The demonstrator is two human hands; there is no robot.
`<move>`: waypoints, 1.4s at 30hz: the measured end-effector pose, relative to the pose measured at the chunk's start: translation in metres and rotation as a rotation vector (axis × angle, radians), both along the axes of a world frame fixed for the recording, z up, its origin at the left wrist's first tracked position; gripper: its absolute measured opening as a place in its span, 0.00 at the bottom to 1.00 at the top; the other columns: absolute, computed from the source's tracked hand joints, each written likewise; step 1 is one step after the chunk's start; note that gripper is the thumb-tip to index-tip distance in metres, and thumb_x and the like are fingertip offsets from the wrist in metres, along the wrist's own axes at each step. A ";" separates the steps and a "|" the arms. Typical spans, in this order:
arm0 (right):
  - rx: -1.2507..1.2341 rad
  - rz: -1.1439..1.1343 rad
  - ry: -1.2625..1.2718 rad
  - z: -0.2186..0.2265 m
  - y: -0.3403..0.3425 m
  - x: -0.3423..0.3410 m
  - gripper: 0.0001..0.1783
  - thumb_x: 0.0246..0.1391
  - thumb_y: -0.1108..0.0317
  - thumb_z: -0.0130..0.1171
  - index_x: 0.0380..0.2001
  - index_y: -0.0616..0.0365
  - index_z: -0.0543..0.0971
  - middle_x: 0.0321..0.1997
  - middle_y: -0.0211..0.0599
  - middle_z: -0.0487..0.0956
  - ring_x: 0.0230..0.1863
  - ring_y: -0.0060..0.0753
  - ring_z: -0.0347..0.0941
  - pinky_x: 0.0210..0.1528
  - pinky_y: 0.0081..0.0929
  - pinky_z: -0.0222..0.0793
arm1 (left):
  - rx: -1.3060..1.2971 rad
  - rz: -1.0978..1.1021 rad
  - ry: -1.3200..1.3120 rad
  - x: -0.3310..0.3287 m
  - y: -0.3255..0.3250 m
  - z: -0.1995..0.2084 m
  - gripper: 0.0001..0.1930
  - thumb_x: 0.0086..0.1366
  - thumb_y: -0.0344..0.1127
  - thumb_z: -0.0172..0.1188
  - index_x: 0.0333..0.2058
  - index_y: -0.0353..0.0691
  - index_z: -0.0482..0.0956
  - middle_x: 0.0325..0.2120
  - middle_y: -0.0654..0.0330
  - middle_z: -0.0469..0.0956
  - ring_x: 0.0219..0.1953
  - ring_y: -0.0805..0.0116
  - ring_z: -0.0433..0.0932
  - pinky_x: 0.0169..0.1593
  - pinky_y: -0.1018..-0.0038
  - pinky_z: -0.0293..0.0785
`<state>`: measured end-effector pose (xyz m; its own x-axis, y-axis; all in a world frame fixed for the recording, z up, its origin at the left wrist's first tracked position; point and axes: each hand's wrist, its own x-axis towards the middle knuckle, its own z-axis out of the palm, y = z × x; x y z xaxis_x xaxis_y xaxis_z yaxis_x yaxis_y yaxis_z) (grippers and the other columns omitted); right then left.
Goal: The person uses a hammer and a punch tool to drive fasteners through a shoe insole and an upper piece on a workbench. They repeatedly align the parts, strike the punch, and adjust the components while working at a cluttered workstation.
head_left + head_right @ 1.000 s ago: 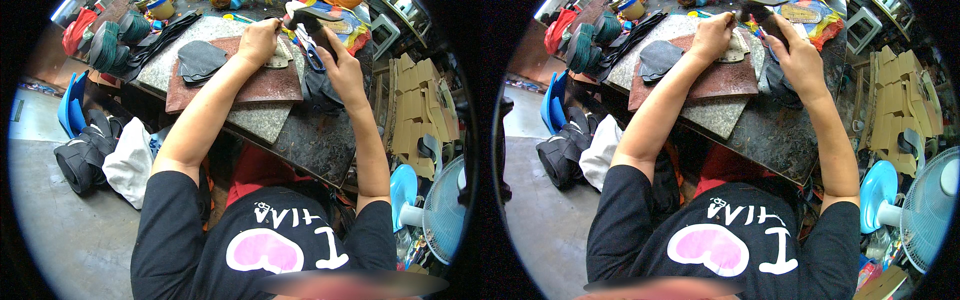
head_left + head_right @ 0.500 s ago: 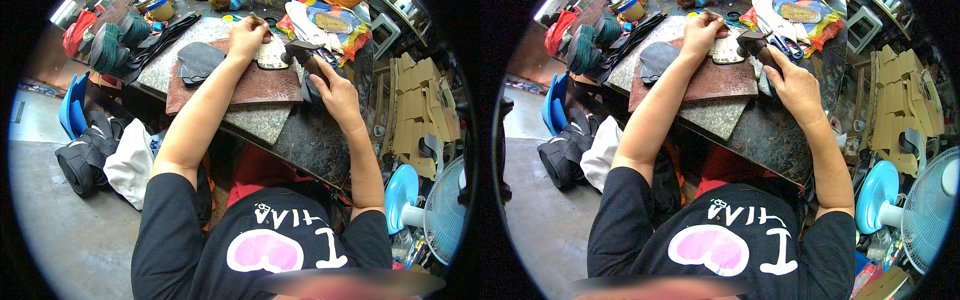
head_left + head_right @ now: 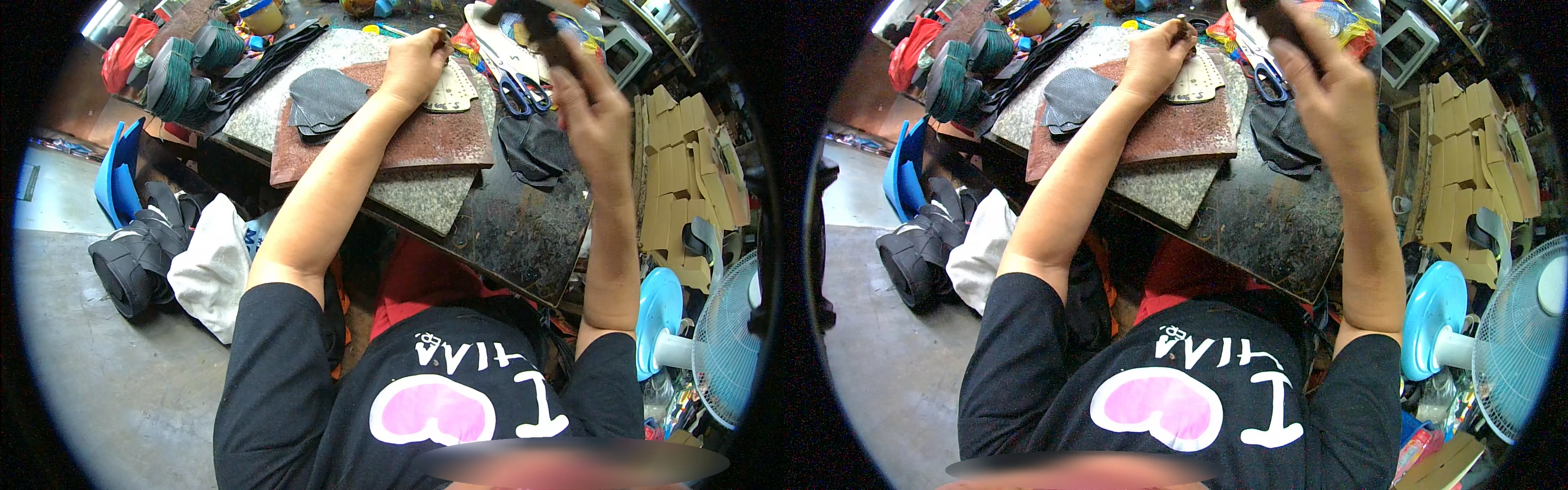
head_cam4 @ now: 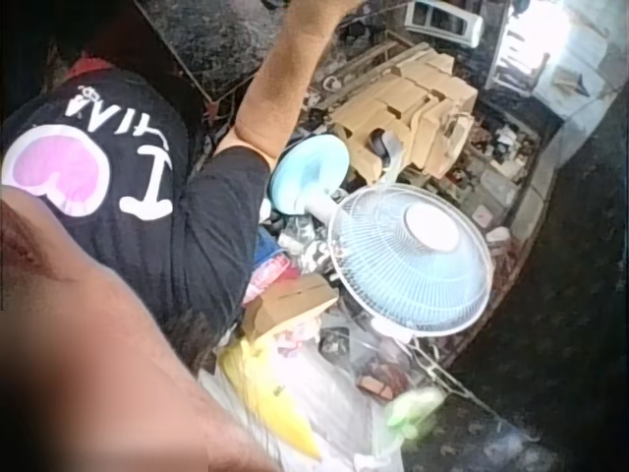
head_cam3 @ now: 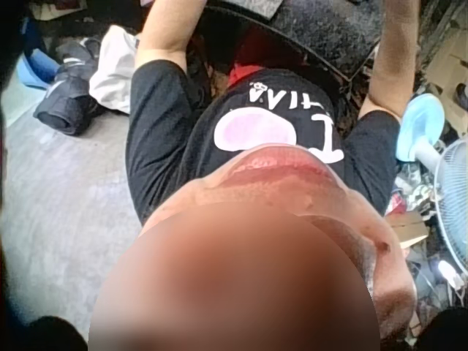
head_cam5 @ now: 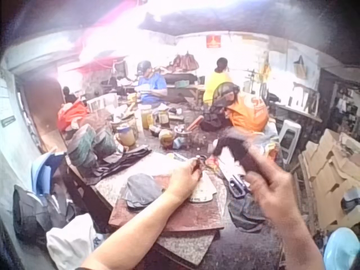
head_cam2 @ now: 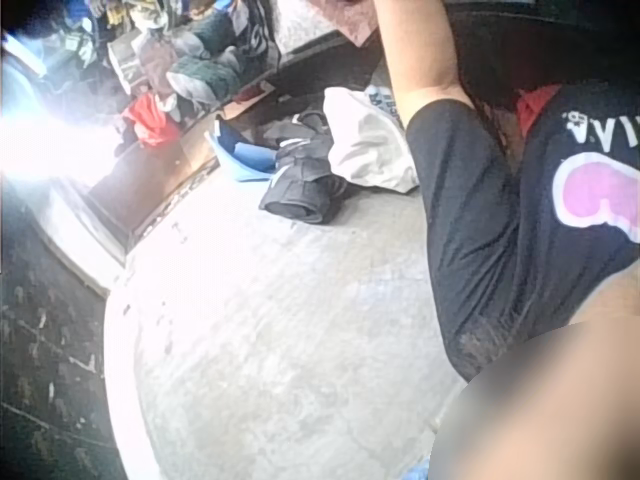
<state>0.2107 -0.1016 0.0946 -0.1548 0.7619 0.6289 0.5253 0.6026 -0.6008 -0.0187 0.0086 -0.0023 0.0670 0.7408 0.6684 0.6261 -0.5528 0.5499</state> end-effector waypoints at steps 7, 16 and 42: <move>-0.101 -0.219 -0.322 -0.014 0.017 -0.019 0.25 0.60 0.48 0.57 0.58 0.40 0.75 0.41 0.49 0.82 0.41 0.55 0.80 0.43 0.43 0.75 | 0.124 0.028 0.180 0.009 -0.004 0.004 0.07 0.58 0.32 0.61 0.35 0.37 0.79 0.30 0.48 0.81 0.36 0.46 0.80 0.41 0.57 0.76; -0.223 -0.107 -0.430 -0.060 -0.014 0.000 0.26 0.60 0.49 0.56 0.61 0.32 0.70 0.39 0.52 0.82 0.42 0.57 0.78 0.42 0.47 0.74 | -0.322 -0.016 -0.621 -0.001 0.012 -0.009 0.07 0.60 0.34 0.63 0.32 0.36 0.81 0.25 0.51 0.83 0.31 0.55 0.84 0.38 0.62 0.78; -0.737 0.292 0.429 -0.045 0.012 -0.017 0.24 0.67 0.59 0.50 0.61 0.59 0.68 0.40 0.41 0.83 0.16 0.16 0.69 0.18 0.16 0.67 | -0.202 0.209 0.024 -0.025 -0.017 0.025 0.14 0.59 0.41 0.62 0.37 0.36 0.82 0.31 0.46 0.82 0.38 0.46 0.82 0.45 0.58 0.76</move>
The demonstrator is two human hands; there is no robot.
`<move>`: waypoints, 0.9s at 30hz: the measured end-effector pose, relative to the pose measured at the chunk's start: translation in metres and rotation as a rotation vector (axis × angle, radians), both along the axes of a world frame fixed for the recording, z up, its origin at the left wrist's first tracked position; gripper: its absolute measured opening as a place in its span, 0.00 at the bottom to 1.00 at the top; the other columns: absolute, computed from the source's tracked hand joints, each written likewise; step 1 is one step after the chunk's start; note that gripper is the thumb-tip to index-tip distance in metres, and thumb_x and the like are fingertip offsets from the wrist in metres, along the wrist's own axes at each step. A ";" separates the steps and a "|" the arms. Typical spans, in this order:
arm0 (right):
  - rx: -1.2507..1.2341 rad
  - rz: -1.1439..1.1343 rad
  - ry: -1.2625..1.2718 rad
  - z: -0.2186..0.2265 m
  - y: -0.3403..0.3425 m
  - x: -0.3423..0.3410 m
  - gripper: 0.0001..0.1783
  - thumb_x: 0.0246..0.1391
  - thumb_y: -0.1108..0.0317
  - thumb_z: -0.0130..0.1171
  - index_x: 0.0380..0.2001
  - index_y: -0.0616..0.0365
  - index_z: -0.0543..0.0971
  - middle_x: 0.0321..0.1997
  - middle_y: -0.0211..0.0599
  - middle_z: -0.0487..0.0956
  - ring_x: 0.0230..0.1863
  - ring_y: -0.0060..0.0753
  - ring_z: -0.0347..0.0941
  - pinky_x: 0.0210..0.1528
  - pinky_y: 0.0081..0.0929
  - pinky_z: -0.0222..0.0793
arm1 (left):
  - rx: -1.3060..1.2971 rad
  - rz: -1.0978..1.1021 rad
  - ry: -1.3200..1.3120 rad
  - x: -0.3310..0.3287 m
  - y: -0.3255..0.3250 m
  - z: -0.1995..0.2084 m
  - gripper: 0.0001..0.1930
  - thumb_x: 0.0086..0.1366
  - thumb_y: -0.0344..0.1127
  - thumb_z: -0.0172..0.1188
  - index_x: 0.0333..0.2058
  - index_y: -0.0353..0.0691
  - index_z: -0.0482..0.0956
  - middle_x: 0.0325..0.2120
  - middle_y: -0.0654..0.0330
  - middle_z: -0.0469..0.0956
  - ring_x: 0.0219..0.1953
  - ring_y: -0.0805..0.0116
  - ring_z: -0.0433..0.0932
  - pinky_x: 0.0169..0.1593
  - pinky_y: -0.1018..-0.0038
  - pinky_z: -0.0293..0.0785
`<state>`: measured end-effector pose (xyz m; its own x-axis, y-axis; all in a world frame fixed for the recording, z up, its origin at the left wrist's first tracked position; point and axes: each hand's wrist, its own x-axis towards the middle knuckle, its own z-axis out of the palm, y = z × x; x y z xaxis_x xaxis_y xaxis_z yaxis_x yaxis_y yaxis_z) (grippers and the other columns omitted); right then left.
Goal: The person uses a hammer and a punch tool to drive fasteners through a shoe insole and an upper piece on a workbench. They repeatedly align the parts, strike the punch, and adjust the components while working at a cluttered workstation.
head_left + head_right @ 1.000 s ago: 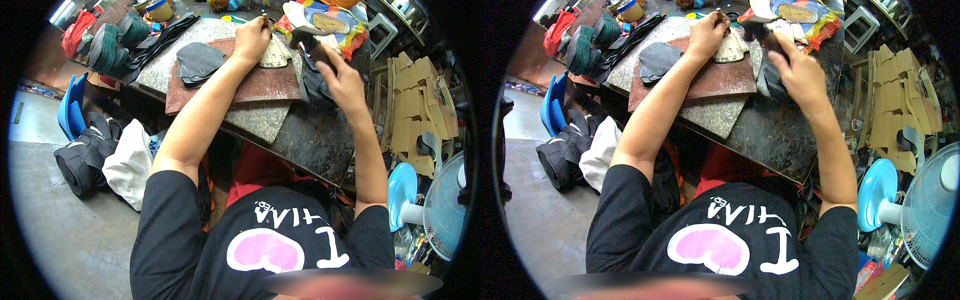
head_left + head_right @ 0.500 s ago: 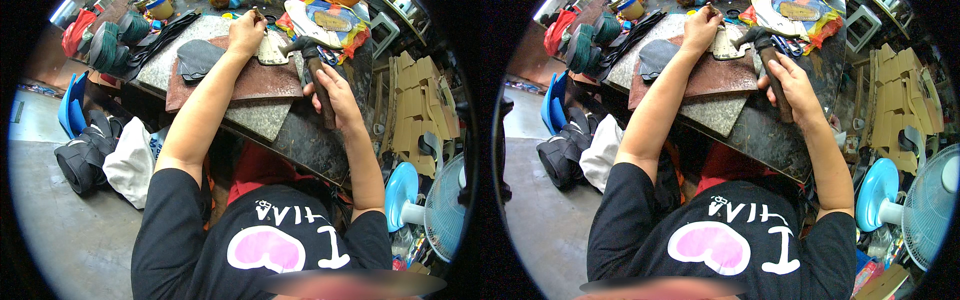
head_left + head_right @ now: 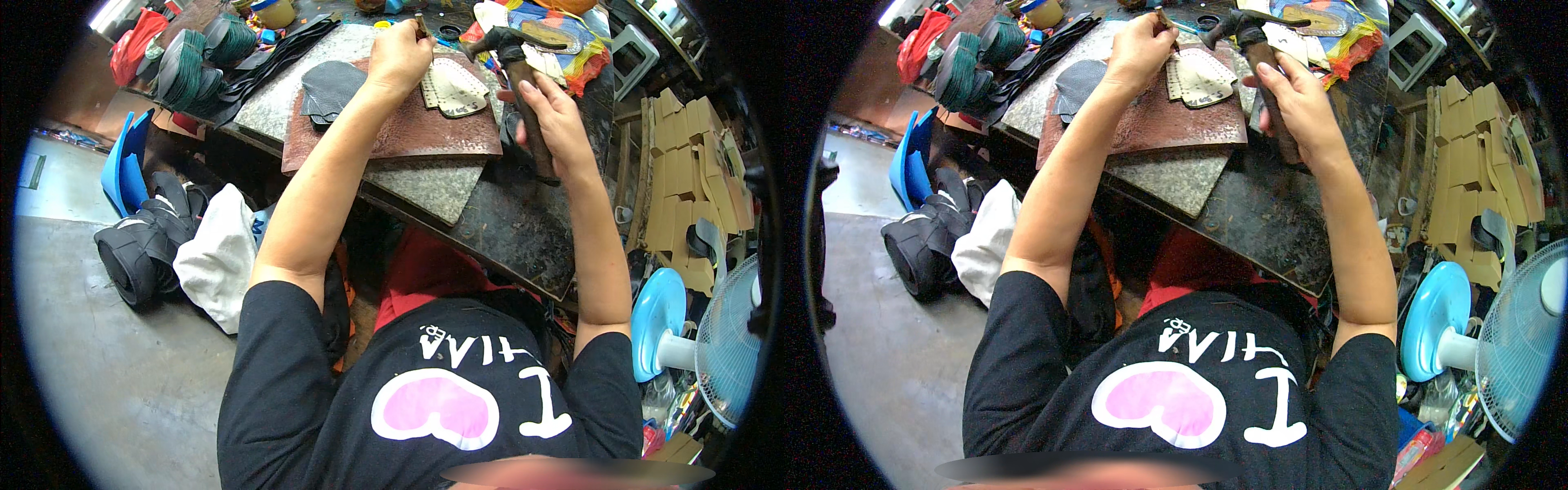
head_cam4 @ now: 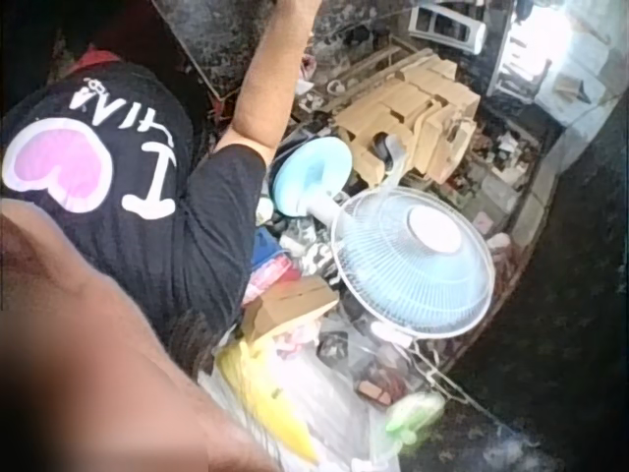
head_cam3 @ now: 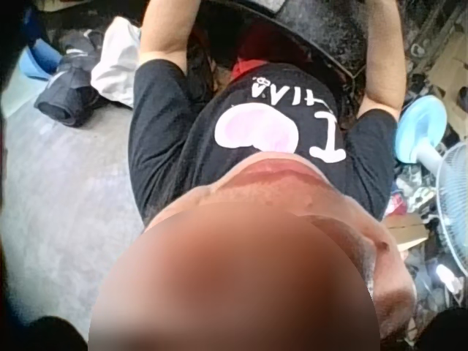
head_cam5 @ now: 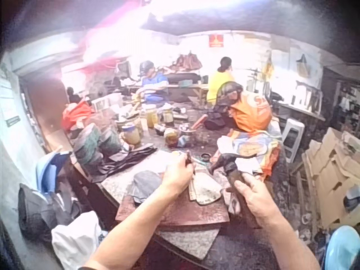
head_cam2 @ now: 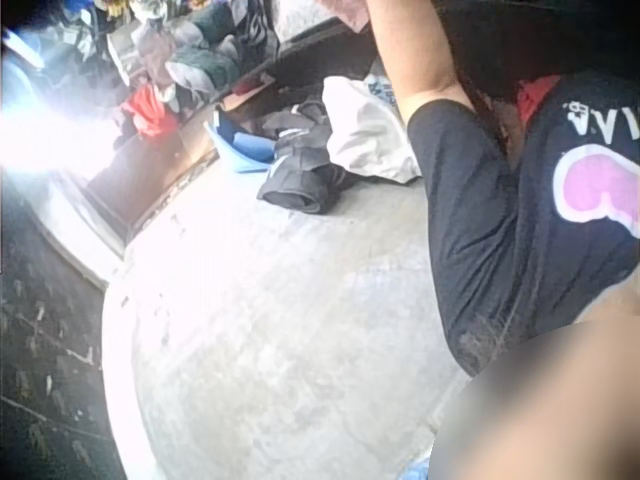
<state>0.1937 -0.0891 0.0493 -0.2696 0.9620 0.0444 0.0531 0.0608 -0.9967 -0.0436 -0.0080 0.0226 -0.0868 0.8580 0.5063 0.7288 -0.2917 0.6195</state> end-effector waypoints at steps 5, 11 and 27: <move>0.429 -0.176 -0.780 -0.004 -0.016 0.016 0.27 0.62 0.52 0.55 0.62 0.44 0.69 0.37 0.51 0.82 0.36 0.52 0.80 0.39 0.43 0.74 | -0.104 -0.347 -0.468 0.001 0.007 -0.007 0.12 0.60 0.37 0.64 0.38 0.35 0.82 0.29 0.52 0.84 0.32 0.62 0.85 0.39 0.69 0.78; 0.505 -0.238 -0.900 -0.026 -0.023 0.021 0.25 0.62 0.48 0.52 0.62 0.37 0.69 0.42 0.55 0.81 0.45 0.60 0.77 0.45 0.49 0.72 | -0.103 -0.302 -0.596 0.005 0.006 -0.029 0.07 0.63 0.29 0.63 0.37 0.31 0.82 0.27 0.57 0.84 0.28 0.75 0.83 0.32 0.78 0.80; 0.544 -0.212 -0.836 -0.008 -0.011 0.022 0.25 0.60 0.48 0.56 0.60 0.37 0.72 0.44 0.50 0.81 0.47 0.57 0.77 0.47 0.45 0.72 | -0.087 -0.333 -0.584 0.004 0.009 -0.034 0.07 0.61 0.31 0.65 0.35 0.33 0.82 0.28 0.57 0.85 0.28 0.74 0.83 0.34 0.76 0.79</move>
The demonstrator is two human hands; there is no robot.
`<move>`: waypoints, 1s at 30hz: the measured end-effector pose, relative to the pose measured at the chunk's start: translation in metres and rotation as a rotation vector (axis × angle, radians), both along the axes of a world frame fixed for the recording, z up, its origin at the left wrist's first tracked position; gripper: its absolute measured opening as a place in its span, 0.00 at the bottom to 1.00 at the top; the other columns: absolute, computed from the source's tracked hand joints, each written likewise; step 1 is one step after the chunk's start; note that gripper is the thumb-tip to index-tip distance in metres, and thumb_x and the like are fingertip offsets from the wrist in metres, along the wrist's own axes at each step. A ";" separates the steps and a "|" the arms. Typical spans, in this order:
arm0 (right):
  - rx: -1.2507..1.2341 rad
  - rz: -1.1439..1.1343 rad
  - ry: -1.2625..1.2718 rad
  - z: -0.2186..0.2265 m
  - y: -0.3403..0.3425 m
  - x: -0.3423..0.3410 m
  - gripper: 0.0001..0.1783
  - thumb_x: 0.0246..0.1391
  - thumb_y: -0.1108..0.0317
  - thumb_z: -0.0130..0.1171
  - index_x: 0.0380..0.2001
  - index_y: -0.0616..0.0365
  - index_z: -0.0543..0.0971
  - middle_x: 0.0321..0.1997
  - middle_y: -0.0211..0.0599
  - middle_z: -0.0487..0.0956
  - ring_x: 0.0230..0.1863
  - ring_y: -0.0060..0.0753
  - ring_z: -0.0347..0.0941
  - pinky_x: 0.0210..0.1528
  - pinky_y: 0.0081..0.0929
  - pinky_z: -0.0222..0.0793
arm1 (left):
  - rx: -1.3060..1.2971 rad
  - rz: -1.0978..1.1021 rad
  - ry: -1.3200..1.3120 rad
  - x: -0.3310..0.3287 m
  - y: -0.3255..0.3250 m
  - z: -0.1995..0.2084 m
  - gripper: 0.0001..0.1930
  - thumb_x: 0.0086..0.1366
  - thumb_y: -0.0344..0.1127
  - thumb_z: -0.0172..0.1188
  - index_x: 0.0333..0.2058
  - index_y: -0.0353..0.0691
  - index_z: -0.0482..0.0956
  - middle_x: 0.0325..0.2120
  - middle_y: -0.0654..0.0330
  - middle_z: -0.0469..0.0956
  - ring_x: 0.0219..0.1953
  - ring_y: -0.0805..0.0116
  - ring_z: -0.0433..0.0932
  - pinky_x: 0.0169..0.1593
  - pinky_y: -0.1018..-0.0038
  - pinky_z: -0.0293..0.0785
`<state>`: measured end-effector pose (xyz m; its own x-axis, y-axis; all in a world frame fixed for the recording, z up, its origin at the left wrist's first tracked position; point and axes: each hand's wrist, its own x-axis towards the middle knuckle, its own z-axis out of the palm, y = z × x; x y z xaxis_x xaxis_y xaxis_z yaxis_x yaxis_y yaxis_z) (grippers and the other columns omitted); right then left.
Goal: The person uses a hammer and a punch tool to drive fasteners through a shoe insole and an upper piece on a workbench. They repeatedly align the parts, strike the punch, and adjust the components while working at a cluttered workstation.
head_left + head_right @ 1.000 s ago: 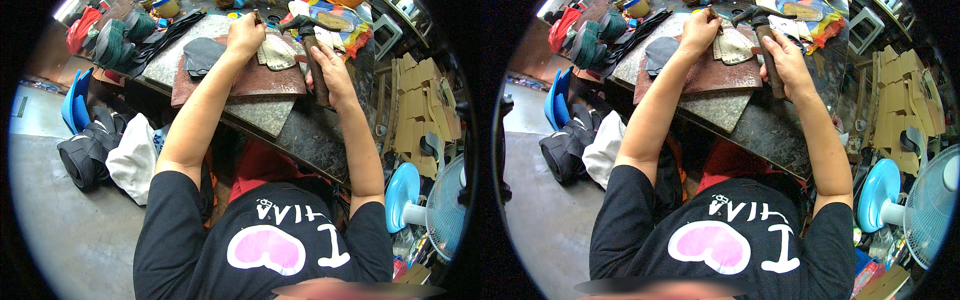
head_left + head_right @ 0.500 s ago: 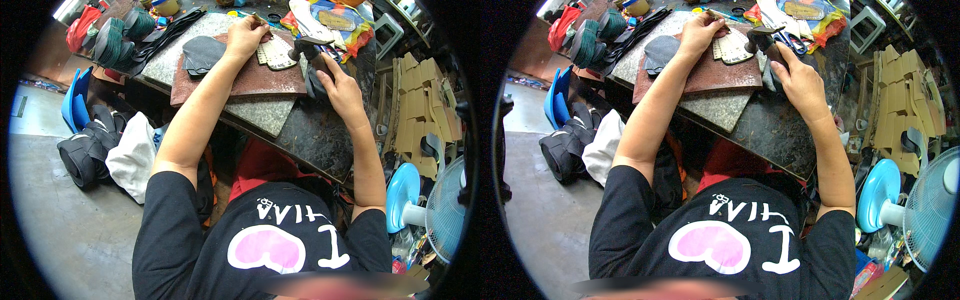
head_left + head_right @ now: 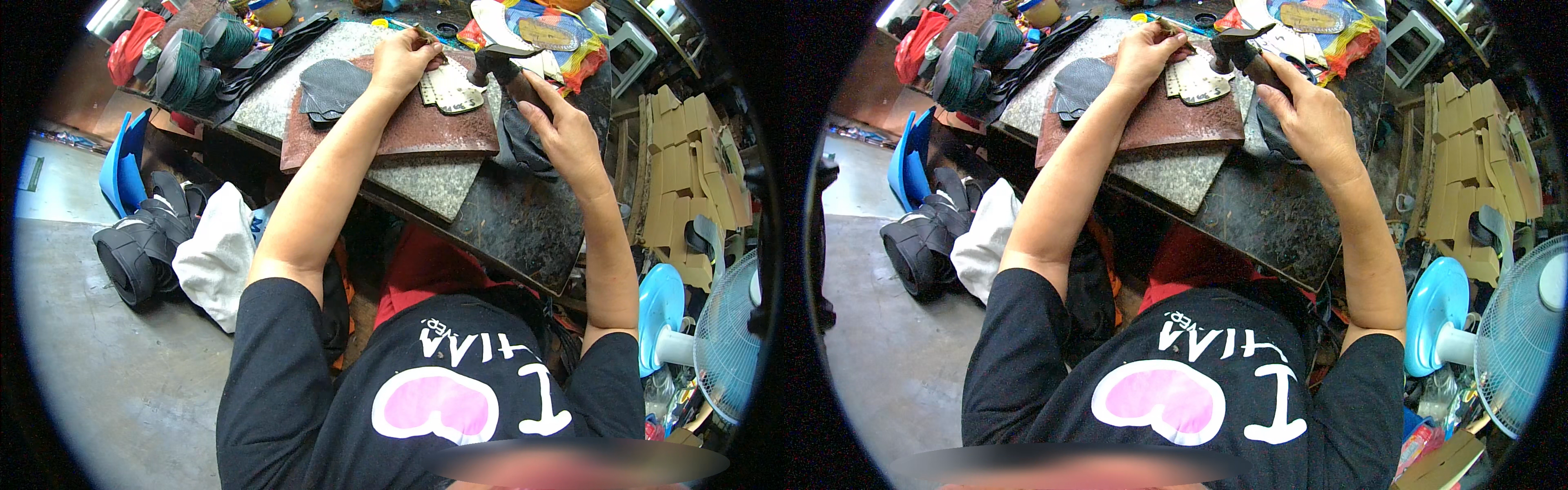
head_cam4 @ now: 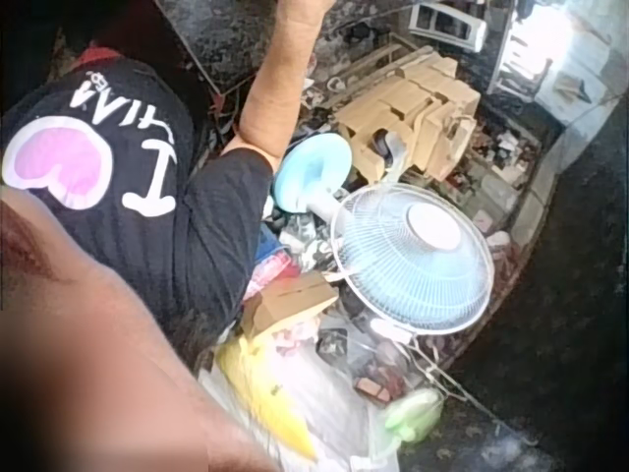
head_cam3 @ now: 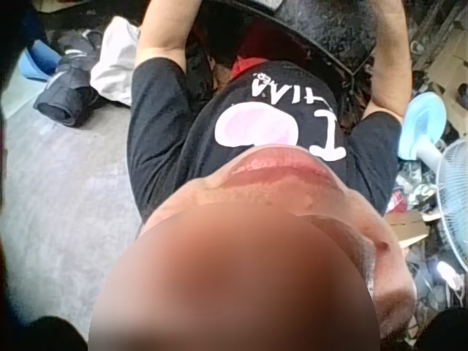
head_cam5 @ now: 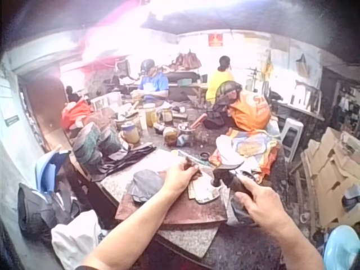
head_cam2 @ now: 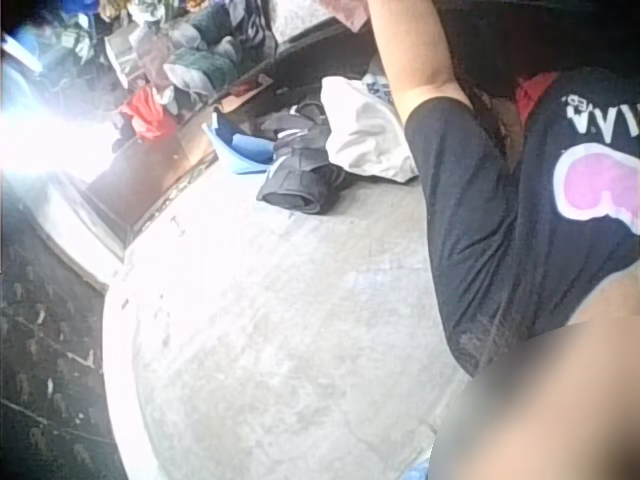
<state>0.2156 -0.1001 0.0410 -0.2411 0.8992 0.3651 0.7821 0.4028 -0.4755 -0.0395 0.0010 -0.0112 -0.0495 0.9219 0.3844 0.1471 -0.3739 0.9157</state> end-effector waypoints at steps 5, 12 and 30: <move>0.142 0.051 0.189 0.042 -0.005 -0.005 0.23 0.62 0.53 0.56 0.59 0.41 0.74 0.42 0.44 0.80 0.43 0.43 0.75 0.43 0.33 0.71 | 0.285 0.159 0.499 0.007 -0.008 0.008 0.10 0.61 0.35 0.64 0.38 0.36 0.81 0.29 0.53 0.84 0.31 0.65 0.84 0.36 0.70 0.78; 0.453 0.253 0.476 0.059 0.003 -0.020 0.19 0.66 0.63 0.55 0.58 0.52 0.75 0.33 0.29 0.80 0.24 0.12 0.70 0.28 0.15 0.69 | 0.503 0.189 0.739 0.020 -0.012 0.016 0.11 0.60 0.36 0.63 0.39 0.37 0.80 0.31 0.48 0.81 0.34 0.49 0.82 0.40 0.61 0.77; -0.053 -0.110 -0.113 -0.024 -0.001 -0.002 0.26 0.61 0.47 0.53 0.61 0.33 0.70 0.40 0.53 0.82 0.43 0.59 0.78 0.45 0.49 0.73 | -0.103 -0.054 -0.069 0.008 -0.002 0.002 0.08 0.67 0.29 0.58 0.40 0.29 0.79 0.33 0.55 0.82 0.32 0.70 0.83 0.38 0.79 0.83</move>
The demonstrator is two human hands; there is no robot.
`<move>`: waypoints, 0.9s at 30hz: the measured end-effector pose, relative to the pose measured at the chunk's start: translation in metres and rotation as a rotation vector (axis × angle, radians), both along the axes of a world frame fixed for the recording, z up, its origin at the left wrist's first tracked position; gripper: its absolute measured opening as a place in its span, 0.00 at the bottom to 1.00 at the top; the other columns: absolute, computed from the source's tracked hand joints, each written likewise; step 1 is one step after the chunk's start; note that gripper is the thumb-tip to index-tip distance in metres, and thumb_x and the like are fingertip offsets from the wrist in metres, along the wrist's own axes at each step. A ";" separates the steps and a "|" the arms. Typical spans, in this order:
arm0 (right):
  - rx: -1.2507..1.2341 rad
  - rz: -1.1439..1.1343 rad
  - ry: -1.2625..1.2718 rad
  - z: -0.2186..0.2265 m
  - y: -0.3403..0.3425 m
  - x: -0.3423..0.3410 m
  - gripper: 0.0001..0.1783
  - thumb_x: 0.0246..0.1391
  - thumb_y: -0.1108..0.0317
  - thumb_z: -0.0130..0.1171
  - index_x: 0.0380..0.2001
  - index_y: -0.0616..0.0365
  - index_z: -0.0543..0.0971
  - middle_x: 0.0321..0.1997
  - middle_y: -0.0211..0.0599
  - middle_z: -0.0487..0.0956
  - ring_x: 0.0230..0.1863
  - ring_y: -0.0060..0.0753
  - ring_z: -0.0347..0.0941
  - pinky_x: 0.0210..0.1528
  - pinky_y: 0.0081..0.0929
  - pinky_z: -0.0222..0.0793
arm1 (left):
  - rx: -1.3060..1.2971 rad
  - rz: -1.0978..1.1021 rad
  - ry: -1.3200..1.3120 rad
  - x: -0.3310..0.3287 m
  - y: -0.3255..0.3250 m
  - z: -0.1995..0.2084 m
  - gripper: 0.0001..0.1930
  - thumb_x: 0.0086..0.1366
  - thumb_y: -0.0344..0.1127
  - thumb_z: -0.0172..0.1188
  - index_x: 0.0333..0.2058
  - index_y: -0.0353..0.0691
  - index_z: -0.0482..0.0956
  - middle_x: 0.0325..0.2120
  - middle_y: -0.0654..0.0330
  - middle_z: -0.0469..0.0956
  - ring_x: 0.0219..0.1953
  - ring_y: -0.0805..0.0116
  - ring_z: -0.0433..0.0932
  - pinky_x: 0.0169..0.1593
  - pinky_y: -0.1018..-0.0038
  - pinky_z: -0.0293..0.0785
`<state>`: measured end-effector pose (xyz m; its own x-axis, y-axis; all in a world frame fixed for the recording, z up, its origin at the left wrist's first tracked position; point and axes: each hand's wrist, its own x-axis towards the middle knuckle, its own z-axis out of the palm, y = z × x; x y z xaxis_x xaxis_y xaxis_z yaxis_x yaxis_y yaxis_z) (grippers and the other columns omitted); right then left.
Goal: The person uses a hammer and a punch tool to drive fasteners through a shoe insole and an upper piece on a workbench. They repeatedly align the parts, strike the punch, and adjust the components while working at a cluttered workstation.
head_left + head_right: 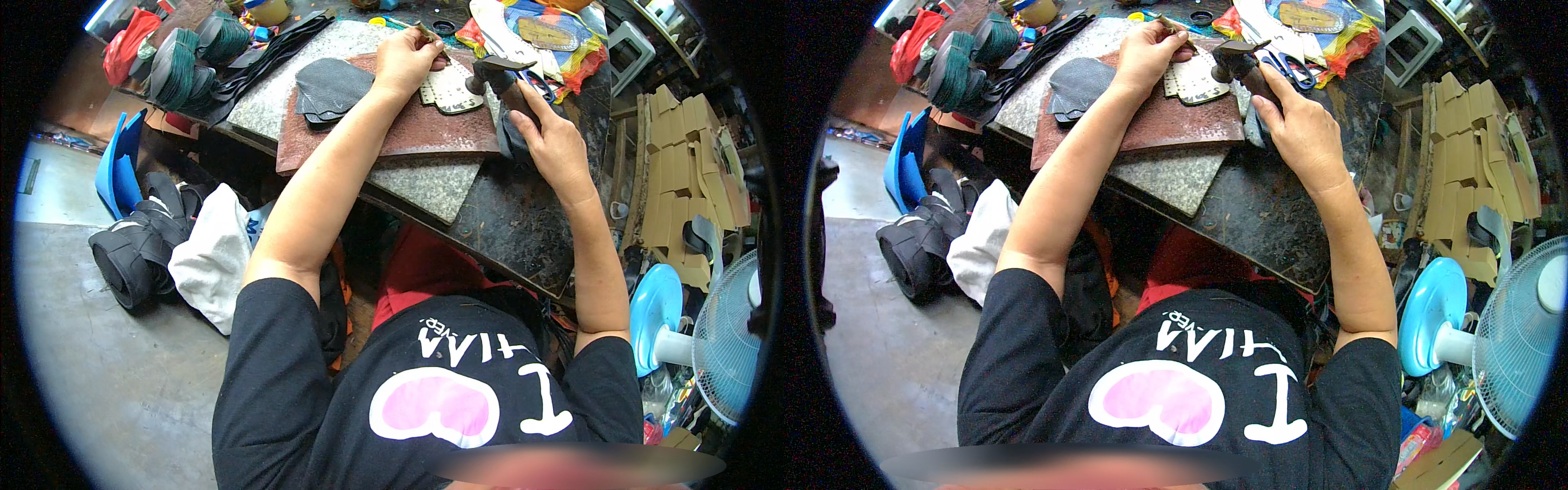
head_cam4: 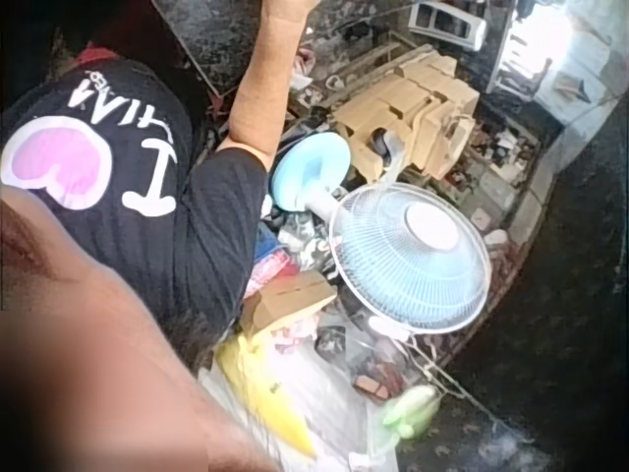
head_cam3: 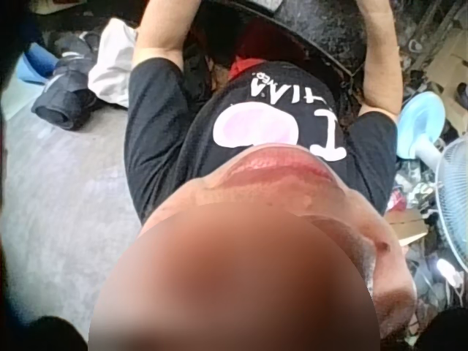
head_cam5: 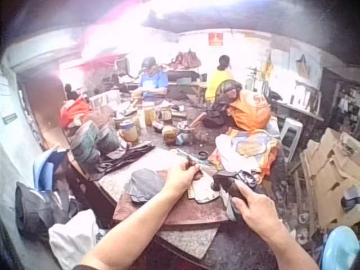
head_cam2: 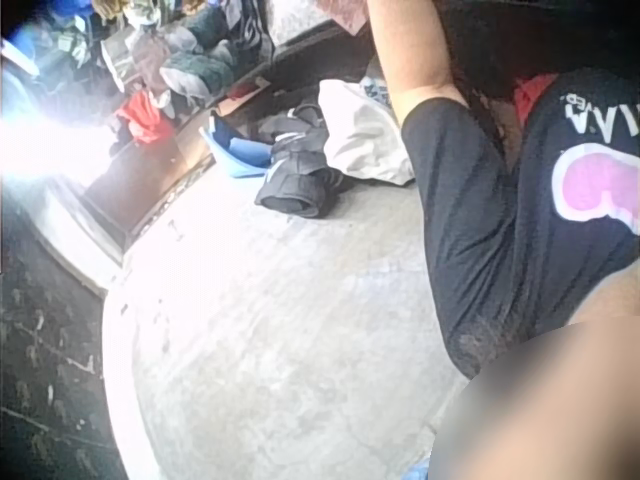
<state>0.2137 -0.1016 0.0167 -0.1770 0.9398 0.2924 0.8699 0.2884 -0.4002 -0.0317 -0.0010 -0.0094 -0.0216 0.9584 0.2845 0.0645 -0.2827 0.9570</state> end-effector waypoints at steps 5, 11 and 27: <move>0.136 0.114 0.150 0.025 0.001 -0.001 0.26 0.59 0.46 0.56 0.60 0.34 0.73 0.42 0.53 0.82 0.45 0.56 0.79 0.46 0.45 0.74 | 0.164 0.161 0.316 0.004 -0.006 0.006 0.08 0.61 0.31 0.62 0.36 0.32 0.81 0.30 0.53 0.84 0.28 0.66 0.84 0.35 0.72 0.80; 0.468 0.361 0.689 0.114 -0.021 -0.010 0.17 0.67 0.64 0.53 0.56 0.53 0.74 0.27 0.27 0.76 0.24 0.13 0.68 0.26 0.14 0.65 | 0.470 0.210 0.714 0.012 -0.015 0.013 0.12 0.60 0.35 0.61 0.42 0.37 0.79 0.33 0.48 0.82 0.36 0.51 0.82 0.41 0.63 0.77; 0.012 -0.009 0.023 0.015 -0.009 -0.005 0.25 0.61 0.47 0.53 0.61 0.35 0.71 0.41 0.54 0.81 0.44 0.60 0.78 0.45 0.49 0.73 | -0.092 0.007 -0.173 0.004 0.001 0.002 0.08 0.68 0.30 0.57 0.38 0.30 0.78 0.33 0.53 0.81 0.32 0.70 0.83 0.38 0.78 0.84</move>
<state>0.2087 -0.1102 0.0315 -0.1615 0.9378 0.3072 0.8632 0.2851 -0.4165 -0.0280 -0.0004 -0.0076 -0.0694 0.9798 0.1876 -0.1020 -0.1940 0.9757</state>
